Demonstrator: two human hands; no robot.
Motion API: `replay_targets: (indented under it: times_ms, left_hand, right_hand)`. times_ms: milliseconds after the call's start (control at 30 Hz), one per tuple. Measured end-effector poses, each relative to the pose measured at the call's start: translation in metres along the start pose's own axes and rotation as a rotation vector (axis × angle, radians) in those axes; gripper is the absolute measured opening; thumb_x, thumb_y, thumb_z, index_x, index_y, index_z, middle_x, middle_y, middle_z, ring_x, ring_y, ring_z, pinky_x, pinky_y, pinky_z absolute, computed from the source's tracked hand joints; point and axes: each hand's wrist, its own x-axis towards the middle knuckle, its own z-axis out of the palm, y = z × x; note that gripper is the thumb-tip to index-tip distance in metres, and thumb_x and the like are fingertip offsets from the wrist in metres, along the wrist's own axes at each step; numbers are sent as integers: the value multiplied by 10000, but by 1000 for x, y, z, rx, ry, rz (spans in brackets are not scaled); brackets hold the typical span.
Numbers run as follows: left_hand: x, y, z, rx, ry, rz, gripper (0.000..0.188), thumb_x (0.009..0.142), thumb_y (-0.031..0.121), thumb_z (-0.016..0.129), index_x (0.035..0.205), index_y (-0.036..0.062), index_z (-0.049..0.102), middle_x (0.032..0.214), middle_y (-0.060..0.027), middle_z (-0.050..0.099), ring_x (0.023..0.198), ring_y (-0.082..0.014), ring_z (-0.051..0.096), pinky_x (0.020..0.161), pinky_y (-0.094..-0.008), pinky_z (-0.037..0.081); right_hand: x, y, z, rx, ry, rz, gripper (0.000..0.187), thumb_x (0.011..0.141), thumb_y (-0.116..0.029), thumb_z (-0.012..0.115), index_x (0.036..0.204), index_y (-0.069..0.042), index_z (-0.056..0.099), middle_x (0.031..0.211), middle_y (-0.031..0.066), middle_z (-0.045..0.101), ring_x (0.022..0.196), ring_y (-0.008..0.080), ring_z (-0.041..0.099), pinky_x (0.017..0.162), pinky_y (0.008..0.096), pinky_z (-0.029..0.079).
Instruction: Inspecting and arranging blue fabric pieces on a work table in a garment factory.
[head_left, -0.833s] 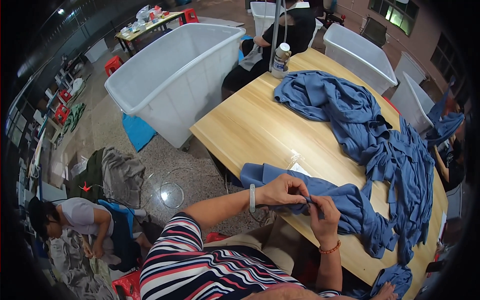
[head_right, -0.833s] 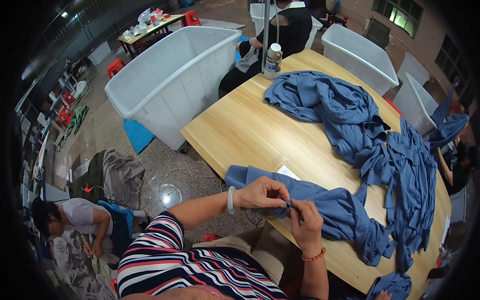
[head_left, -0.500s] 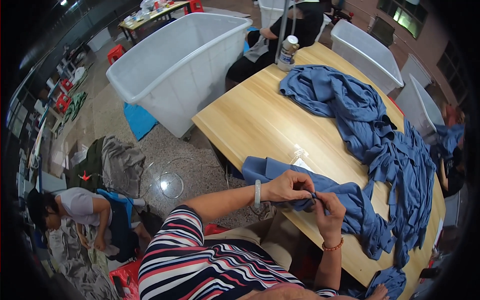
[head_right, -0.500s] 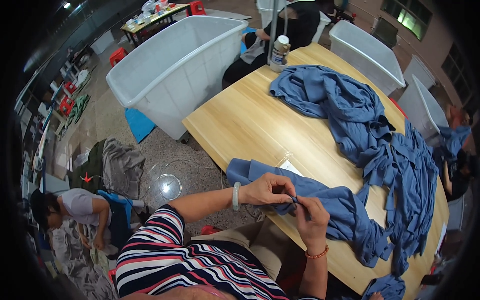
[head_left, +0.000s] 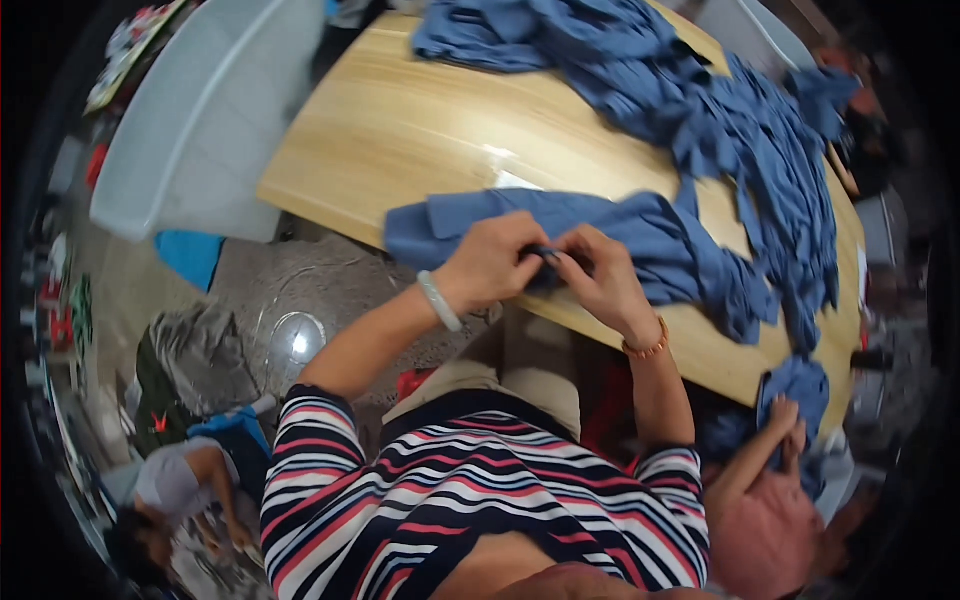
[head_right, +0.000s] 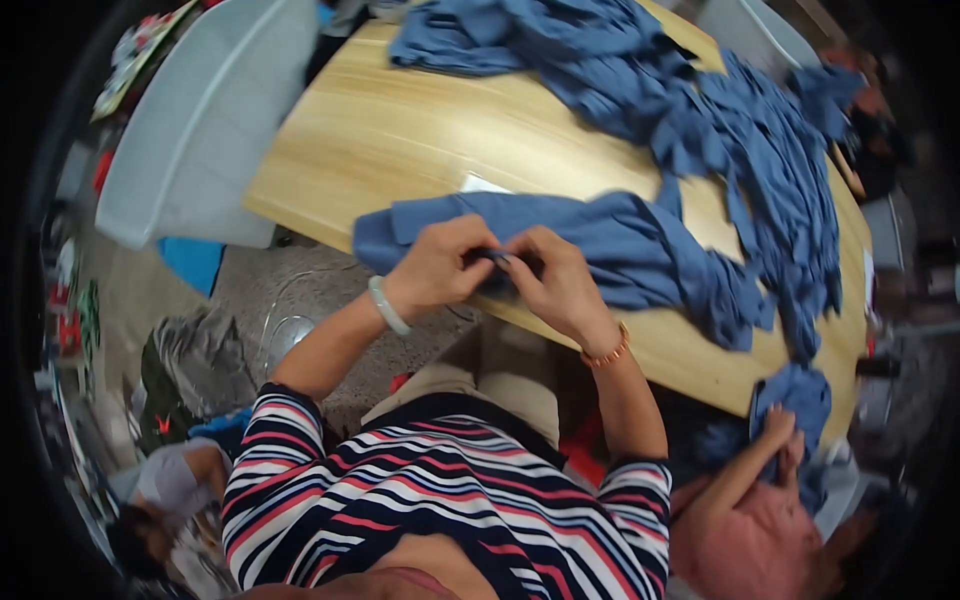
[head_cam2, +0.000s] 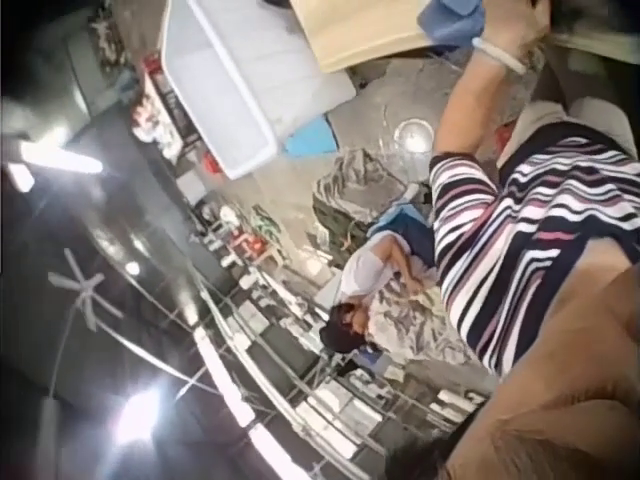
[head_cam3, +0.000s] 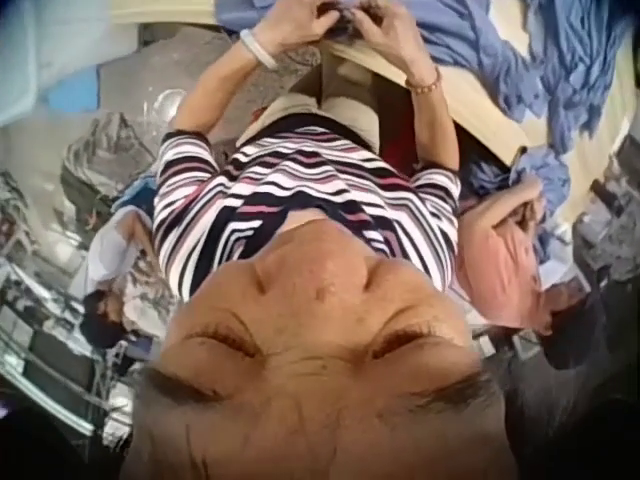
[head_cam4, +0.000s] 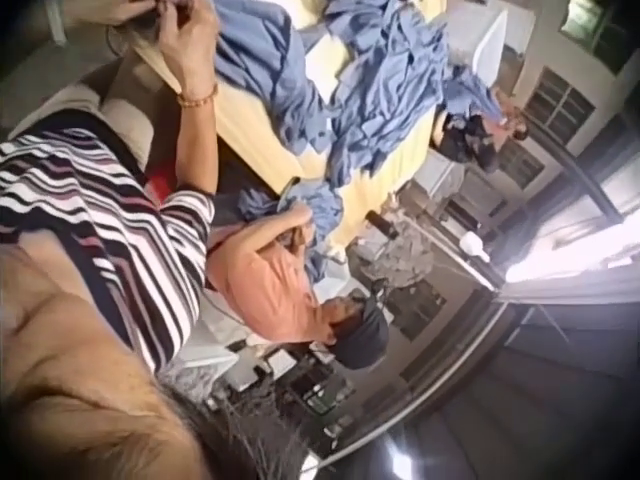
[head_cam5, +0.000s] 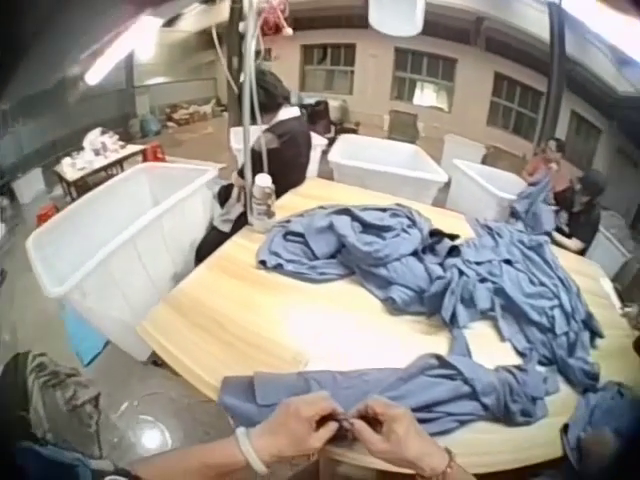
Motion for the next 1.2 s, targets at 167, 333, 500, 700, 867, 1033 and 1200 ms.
replay_targets:
  times_ms: [167,333,500,700,867,1033,1200]
  left_hand:
    - [7,-3,15,74,13,119,176,715,-41,647,879,2,600,804,-131,568,727,-320,590,637,-371,479]
    - [5,6,19,142,146,178,216,741,-53,635,944,19,619,939,-128,619,770,-308,620,638,-359,506]
    - [-24,34,13,-149,169,0,263,817,-59,668,1060,31,620,1091,-92,636,662,-146,611,525,-255,477]
    - [-20,1,22,-250,-20,-167,125,839,-11,666,963,-6,646,854,-25,617,644,-41,504,576,-199,408]
    - [-15,7,20,-781,-87,-311,76,904,44,673,967,2,666,837,63,616,736,-8,509,636,-172,417]
    - [-16,12,16,-879,-82,-386,110,922,84,681,992,1,666,853,53,623,745,-3,503,653,-164,414]
    - [-16,11,11,-890,-49,-369,113,937,102,667,996,7,659,857,52,620,745,-3,498,663,-159,406]
  right_hand:
    - [-6,1,-7,39,-5,101,95,937,-80,619,938,7,581,781,-13,562,710,44,496,635,211,430]
    - [-10,17,-9,469,-76,217,179,946,-180,663,951,-16,590,823,-42,556,733,39,511,663,207,446]
    - [-12,14,-17,482,22,211,170,929,-177,694,961,-38,601,826,-38,562,729,29,520,652,189,438]
    - [-12,5,-10,386,118,121,122,920,-102,677,956,-16,597,841,-17,580,713,43,546,625,200,442]
    - [-15,-11,-2,-282,383,-271,251,765,78,653,993,-5,588,884,113,569,647,229,580,587,300,450]
    - [-17,-12,-4,79,251,-84,110,880,14,632,982,10,591,896,51,590,679,127,607,586,248,481]
    - [-19,-18,-11,525,65,169,96,971,-71,590,988,24,597,938,10,583,750,54,618,641,190,529]
